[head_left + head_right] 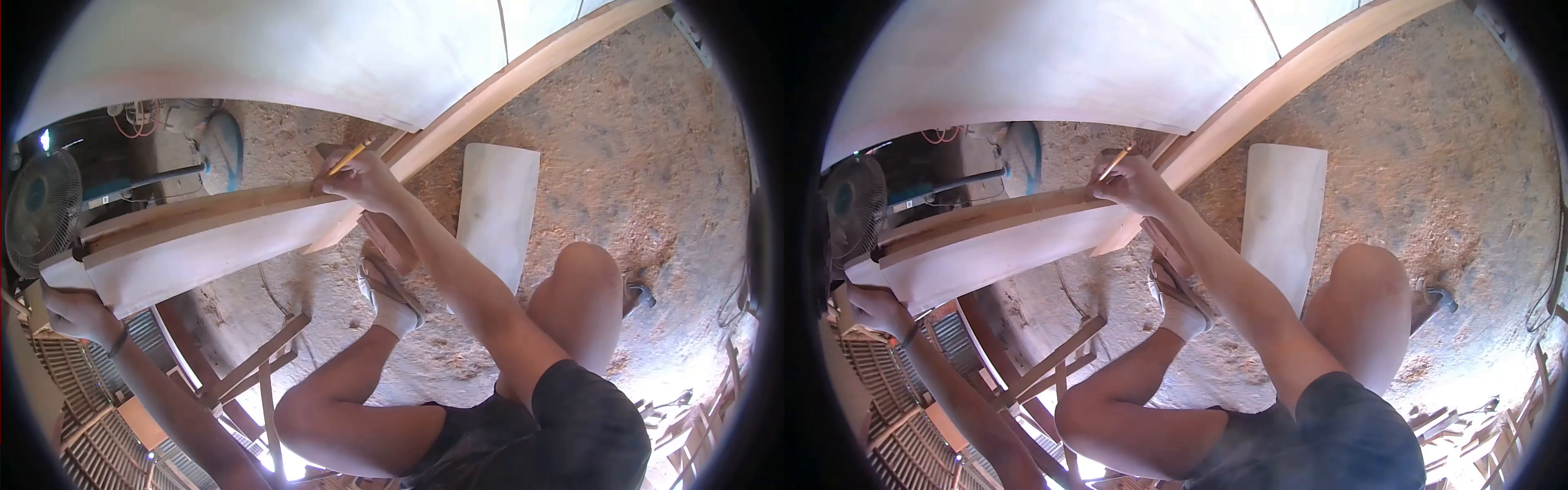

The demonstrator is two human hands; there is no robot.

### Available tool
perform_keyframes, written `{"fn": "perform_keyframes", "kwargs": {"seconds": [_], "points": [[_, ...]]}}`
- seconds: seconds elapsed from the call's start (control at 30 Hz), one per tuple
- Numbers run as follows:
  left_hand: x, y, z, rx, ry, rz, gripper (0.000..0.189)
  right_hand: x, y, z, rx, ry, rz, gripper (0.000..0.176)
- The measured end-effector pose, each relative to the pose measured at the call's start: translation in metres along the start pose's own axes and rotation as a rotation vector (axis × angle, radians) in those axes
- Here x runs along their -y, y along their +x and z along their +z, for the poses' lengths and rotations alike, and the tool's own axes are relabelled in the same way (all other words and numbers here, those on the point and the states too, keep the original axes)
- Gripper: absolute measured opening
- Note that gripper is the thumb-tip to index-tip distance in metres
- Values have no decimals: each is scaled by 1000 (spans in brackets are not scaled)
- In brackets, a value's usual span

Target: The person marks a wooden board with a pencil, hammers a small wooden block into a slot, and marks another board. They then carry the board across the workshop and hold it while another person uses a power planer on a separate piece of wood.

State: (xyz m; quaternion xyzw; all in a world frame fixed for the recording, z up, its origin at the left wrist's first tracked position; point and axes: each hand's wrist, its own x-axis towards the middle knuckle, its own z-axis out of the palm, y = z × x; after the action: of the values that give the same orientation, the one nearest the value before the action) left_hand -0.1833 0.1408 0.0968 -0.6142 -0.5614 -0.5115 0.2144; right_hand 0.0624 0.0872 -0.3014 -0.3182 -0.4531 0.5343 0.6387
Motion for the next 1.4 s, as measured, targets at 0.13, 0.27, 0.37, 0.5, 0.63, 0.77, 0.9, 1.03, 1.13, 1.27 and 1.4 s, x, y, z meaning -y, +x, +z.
{"fn": "perform_keyframes", "kwargs": {"seconds": [0.13,0.27,0.37,0.5,0.63,0.77,0.9,1.03,1.13,1.27,1.4], "points": [[-19,-9,7,-29,-59,-8,45,0,2,-2,27,-28,-29,13],[-22,-11,9,-44,-22,-29,45,-4,-1,-3,7,-124,-100,13],[0,2,1,-12,49,-24,46,-5,-6,-4,-8,-141,-106,14],[-10,-3,4,12,16,1,47,-12,-9,0,-31,-96,-83,13],[-9,-3,5,49,23,42,48,-24,-11,-2,-39,-78,-52,14],[11,3,0,39,-11,110,41,-18,-16,-6,-5,-95,10,13],[28,9,-3,31,45,214,36,4,-25,-15,-86,41,123,15],[29,5,4,49,-100,200,41,7,-27,-13,-15,98,116,14],[22,-12,4,5,67,245,41,9,-28,-4,35,-70,35,14],[16,-25,1,-25,160,260,42,22,-27,9,37,-137,-17,13],[-7,-36,8,-43,177,263,42,9,-30,7,29,-204,-65,12]]}}
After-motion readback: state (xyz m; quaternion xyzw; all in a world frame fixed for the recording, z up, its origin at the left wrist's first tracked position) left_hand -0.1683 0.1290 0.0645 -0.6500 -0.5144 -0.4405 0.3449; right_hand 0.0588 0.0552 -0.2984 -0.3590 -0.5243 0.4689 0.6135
